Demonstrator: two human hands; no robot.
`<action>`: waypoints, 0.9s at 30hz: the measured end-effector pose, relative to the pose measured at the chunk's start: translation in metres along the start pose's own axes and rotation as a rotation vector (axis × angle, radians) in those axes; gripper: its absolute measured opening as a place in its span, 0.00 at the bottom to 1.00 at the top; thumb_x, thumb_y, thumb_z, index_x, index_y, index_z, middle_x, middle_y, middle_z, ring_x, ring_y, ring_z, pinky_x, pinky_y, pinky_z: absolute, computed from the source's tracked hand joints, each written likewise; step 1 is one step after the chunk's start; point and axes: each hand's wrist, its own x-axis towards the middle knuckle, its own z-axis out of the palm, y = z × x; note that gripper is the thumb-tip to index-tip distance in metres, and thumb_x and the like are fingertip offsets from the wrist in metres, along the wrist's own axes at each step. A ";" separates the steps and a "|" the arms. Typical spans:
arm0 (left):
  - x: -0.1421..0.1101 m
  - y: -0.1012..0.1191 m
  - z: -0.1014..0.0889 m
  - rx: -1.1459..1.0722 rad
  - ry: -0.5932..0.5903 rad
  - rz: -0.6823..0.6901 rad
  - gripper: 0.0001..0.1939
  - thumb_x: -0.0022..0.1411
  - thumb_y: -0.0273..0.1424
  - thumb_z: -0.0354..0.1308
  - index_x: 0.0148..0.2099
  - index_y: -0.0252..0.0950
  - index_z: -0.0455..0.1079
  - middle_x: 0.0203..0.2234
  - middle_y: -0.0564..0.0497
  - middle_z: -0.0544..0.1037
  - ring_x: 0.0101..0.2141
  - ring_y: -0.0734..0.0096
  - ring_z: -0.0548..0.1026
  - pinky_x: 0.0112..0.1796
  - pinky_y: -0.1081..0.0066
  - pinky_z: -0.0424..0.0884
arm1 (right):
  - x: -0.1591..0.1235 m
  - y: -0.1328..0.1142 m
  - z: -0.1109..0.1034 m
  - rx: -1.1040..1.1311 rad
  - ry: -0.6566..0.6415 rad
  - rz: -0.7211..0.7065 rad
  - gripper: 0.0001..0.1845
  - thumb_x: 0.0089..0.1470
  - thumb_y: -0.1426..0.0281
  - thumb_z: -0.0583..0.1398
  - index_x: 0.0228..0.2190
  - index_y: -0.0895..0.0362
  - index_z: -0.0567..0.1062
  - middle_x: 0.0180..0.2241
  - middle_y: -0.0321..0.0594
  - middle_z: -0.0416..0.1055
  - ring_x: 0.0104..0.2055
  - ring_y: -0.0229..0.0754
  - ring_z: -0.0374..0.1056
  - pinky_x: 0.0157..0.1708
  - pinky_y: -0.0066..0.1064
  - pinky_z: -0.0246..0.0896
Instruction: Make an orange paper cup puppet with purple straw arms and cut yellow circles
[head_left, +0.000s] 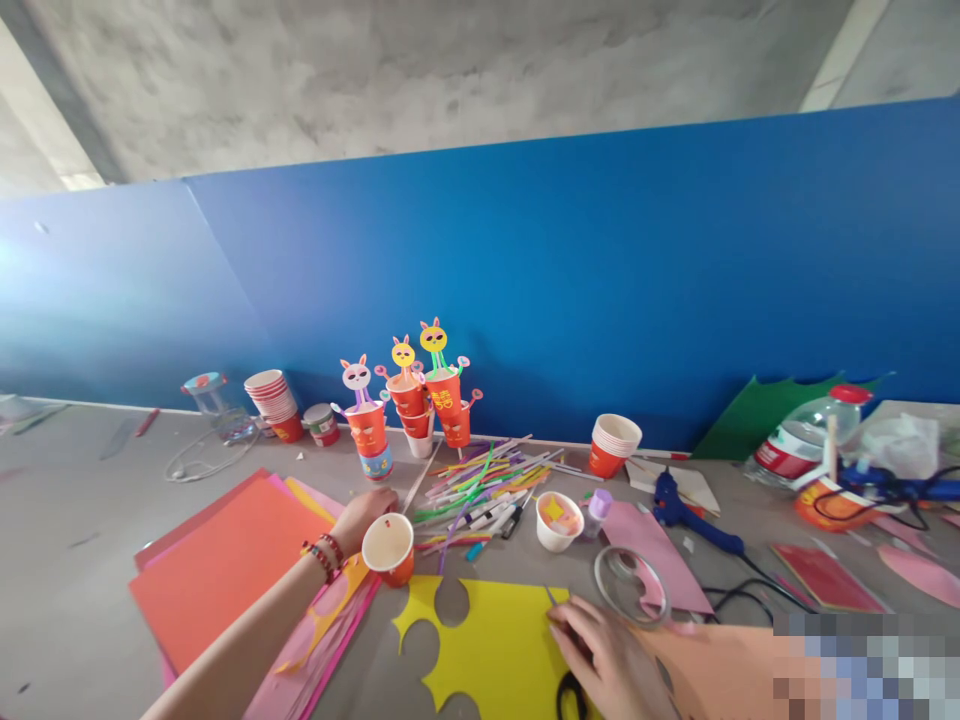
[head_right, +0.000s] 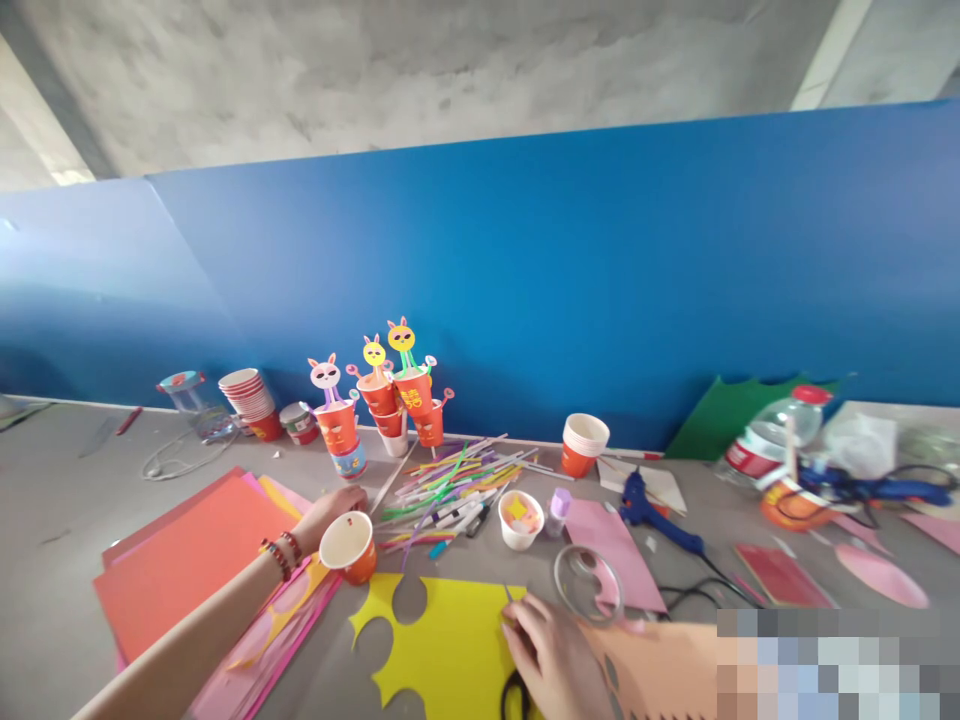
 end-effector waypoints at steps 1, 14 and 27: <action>0.001 0.001 -0.001 0.008 -0.007 -0.007 0.07 0.61 0.32 0.53 0.33 0.36 0.70 0.30 0.50 0.76 0.32 0.65 0.74 0.33 0.70 0.63 | 0.000 0.000 0.000 0.004 -0.005 0.004 0.12 0.64 0.65 0.53 0.36 0.52 0.77 0.36 0.43 0.80 0.36 0.46 0.78 0.36 0.31 0.73; 0.026 0.005 -0.009 0.117 -0.270 -0.086 0.18 0.67 0.37 0.58 0.55 0.34 0.69 0.51 0.46 0.74 0.47 0.56 0.75 0.46 0.56 0.75 | 0.001 0.002 0.000 0.071 -0.056 0.053 0.09 0.62 0.67 0.55 0.35 0.53 0.76 0.35 0.42 0.80 0.36 0.47 0.78 0.36 0.32 0.72; 0.027 0.004 -0.032 0.140 -0.150 -0.043 0.10 0.67 0.34 0.55 0.44 0.33 0.72 0.37 0.48 0.77 0.37 0.66 0.75 0.40 0.63 0.73 | 0.002 -0.001 -0.004 0.135 -0.147 0.123 0.12 0.63 0.65 0.55 0.36 0.54 0.77 0.36 0.44 0.78 0.38 0.47 0.76 0.39 0.33 0.69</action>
